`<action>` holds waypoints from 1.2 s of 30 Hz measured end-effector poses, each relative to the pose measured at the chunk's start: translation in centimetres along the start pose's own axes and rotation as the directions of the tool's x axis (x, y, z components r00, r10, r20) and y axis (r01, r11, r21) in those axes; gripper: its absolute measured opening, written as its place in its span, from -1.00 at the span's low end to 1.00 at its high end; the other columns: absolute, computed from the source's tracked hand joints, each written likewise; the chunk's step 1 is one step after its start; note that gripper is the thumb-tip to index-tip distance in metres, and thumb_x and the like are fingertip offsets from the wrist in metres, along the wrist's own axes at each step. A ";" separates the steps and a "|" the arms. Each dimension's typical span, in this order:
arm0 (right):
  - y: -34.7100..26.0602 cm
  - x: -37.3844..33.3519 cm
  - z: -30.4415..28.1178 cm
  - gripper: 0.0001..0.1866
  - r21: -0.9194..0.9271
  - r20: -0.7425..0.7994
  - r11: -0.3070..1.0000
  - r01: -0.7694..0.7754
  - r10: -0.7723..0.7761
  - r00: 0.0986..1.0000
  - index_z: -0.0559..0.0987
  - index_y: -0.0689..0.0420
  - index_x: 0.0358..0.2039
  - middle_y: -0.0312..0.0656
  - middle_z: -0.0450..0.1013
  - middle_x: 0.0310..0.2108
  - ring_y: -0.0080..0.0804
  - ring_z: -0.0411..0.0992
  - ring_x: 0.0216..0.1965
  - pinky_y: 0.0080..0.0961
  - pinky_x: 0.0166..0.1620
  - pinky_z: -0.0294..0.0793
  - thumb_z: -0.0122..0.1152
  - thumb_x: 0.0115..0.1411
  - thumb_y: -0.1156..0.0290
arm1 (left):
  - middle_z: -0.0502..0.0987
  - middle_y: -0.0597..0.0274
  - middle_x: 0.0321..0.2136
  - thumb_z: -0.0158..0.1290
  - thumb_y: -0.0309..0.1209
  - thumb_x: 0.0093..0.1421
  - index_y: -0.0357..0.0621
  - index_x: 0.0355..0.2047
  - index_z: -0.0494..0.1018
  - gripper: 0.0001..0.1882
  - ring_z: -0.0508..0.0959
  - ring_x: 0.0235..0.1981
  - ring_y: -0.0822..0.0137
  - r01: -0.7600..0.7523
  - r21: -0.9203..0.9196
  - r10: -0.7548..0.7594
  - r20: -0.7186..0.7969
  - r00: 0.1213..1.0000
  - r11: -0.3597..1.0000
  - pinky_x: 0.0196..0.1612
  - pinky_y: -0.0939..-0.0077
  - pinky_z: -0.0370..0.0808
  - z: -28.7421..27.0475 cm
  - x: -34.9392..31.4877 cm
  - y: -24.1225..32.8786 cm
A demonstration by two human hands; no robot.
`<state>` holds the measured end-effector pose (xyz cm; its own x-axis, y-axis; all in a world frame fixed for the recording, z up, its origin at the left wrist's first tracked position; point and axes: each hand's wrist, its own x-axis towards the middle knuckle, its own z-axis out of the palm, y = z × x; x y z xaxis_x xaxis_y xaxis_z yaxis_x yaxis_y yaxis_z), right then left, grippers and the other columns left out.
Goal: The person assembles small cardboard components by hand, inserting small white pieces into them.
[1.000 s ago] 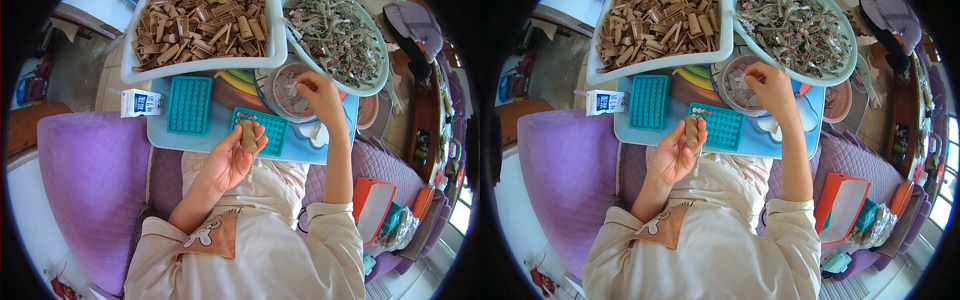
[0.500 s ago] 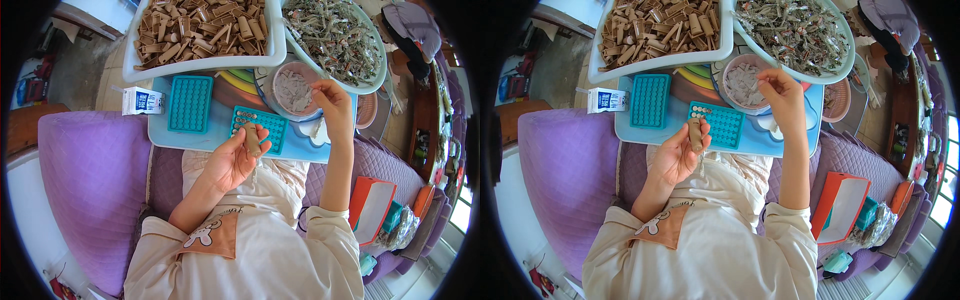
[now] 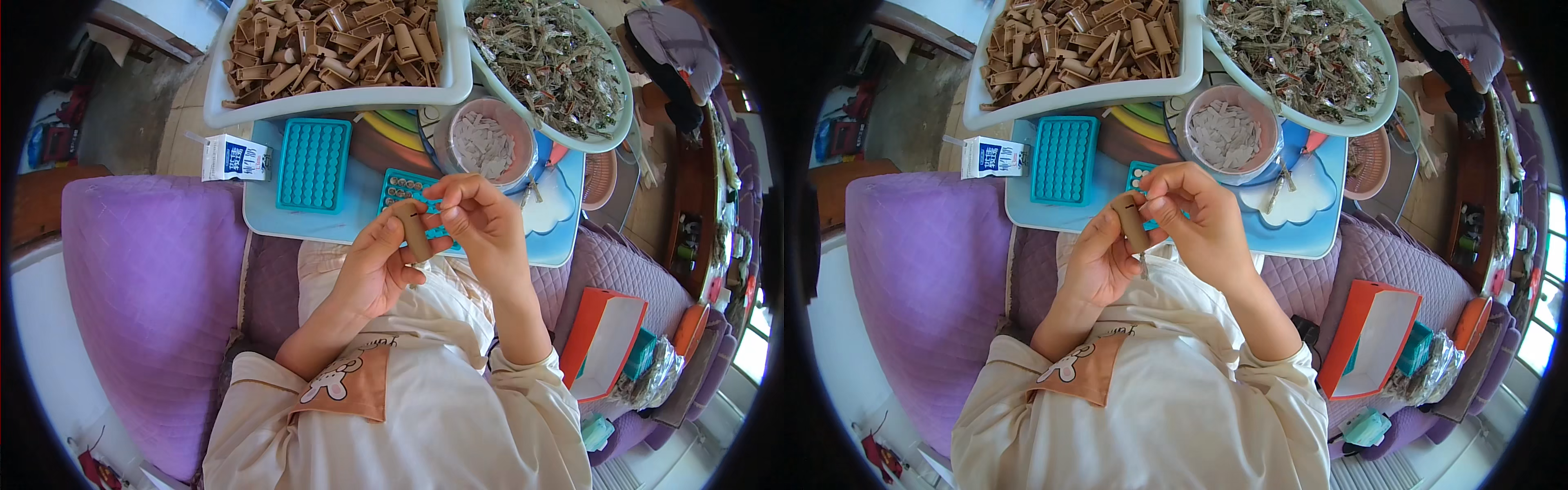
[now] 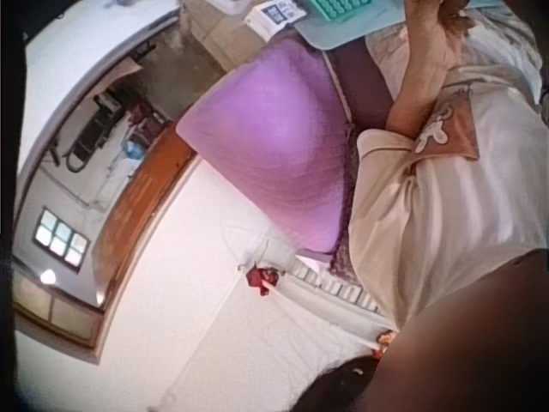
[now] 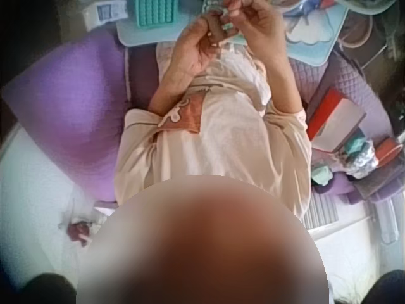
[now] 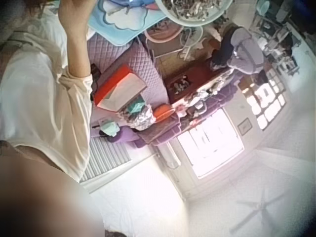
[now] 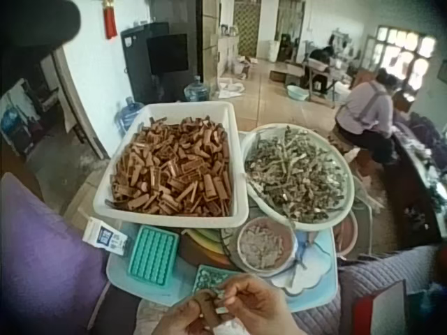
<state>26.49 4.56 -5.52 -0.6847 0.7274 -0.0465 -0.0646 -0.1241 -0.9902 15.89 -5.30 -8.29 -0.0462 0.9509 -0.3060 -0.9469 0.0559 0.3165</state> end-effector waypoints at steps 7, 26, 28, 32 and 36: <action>0.5 -0.8 1.0 -0.98 0.167 -0.043 0.983 -0.081 0.090 0.995 0.34 0.24 -0.44 -0.19 0.34 -0.31 -0.43 0.33 -0.15 -0.55 -0.17 0.36 -0.05 0.11 0.57 | 0.32 0.11 -0.14 -0.23 -0.23 0.19 -0.21 -0.01 0.11 -0.57 0.45 -0.20 0.25 -0.027 0.079 0.023 0.052 0.998 0.997 -0.42 0.54 0.56 -0.4 -0.4 -0.6; 2.4 -1.4 1.0 -0.96 0.025 -0.083 1.000 -0.004 0.006 0.997 0.36 0.25 -0.46 -0.13 0.36 -0.33 -0.38 0.35 -0.19 -0.56 -0.22 0.36 -0.01 0.05 0.63 | 0.34 0.31 -0.23 -0.19 -0.18 0.18 -0.26 -0.03 0.16 -0.54 0.36 -0.23 0.52 -0.012 0.181 0.021 -0.046 0.999 0.983 -0.14 0.60 0.29 0.0 -0.3 -0.6; 2.3 -1.3 1.2 -0.96 0.006 -0.112 0.999 -0.032 0.033 0.993 0.37 0.25 -0.47 -0.14 0.39 -0.37 -0.37 0.38 -0.23 -0.56 -0.25 0.36 0.00 0.03 0.64 | 0.33 0.28 -0.22 -0.21 -0.22 0.19 -0.27 -0.03 0.16 -0.57 0.37 -0.20 0.49 -0.006 0.137 0.012 -0.038 0.999 0.991 -0.09 0.56 0.32 -0.6 -0.3 -0.6; 2.6 -1.0 1.2 -0.98 -0.210 -0.091 0.977 -0.025 0.006 0.996 0.38 0.28 -0.50 -0.15 0.41 -0.46 -0.37 0.41 -0.26 -0.58 -0.26 0.36 0.01 0.00 0.65 | 0.33 0.22 -0.22 -0.23 -0.27 0.20 -0.31 -0.01 0.12 -0.57 0.37 -0.15 0.46 0.001 0.147 0.016 -0.109 0.994 0.989 -0.06 0.55 0.34 -1.0 -0.3 -0.6; 2.9 -0.8 1.1 -1.00 -0.069 -0.085 0.990 -0.123 0.117 0.989 0.38 0.29 -0.49 -0.16 0.42 -0.44 -0.42 0.41 -0.28 -0.60 -0.27 0.37 -0.02 0.03 0.63 | 0.34 0.24 -0.25 -0.21 -0.27 0.20 -0.28 0.02 0.11 -0.55 0.41 -0.26 0.46 0.019 0.278 0.008 -0.098 0.995 0.960 -0.15 0.56 0.39 -1.2 -0.2 -0.6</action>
<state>26.07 2.89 -8.17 -0.6230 0.7627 -0.1734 0.0710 -0.1657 -0.9836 16.07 -5.84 -9.48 -0.0848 0.9170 -0.3898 -0.8219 0.1568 0.5476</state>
